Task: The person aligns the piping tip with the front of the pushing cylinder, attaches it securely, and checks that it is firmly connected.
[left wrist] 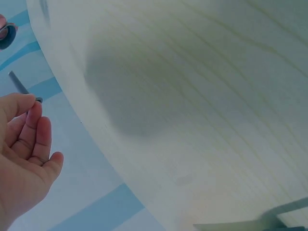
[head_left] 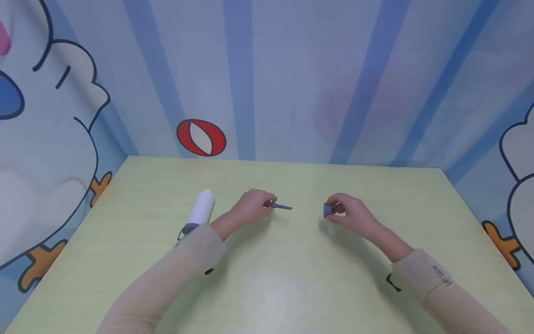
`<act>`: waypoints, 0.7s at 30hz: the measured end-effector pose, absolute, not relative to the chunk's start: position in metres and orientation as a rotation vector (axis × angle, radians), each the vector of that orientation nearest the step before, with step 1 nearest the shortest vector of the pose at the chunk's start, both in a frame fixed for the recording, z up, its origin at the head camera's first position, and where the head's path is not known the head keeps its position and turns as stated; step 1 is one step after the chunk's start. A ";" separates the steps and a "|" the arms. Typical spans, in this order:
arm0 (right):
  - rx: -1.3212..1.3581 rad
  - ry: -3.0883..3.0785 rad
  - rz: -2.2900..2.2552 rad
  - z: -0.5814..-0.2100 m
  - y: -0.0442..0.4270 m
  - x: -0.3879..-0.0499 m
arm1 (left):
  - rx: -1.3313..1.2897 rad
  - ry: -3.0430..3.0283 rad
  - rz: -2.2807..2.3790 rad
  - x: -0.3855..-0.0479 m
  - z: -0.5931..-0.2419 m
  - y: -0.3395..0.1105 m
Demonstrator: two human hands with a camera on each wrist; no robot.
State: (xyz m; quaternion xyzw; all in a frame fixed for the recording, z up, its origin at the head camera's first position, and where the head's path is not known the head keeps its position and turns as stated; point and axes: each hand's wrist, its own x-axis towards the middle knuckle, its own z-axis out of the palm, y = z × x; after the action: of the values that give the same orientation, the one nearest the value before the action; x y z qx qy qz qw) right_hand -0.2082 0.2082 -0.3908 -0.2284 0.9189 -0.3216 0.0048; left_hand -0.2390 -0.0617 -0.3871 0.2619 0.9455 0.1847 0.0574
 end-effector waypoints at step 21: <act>-0.733 2.793 -1.209 -0.386 0.173 -0.204 | 0.803 2.846 0.730 -0.223 -0.381 -0.055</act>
State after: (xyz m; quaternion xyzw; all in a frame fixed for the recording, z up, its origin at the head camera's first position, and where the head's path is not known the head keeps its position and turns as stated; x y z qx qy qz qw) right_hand -0.2040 0.1734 -0.3864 -0.2342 0.8921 -0.3862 0.0055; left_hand -0.2231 -0.0546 -0.3811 0.2632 0.9333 0.2395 0.0479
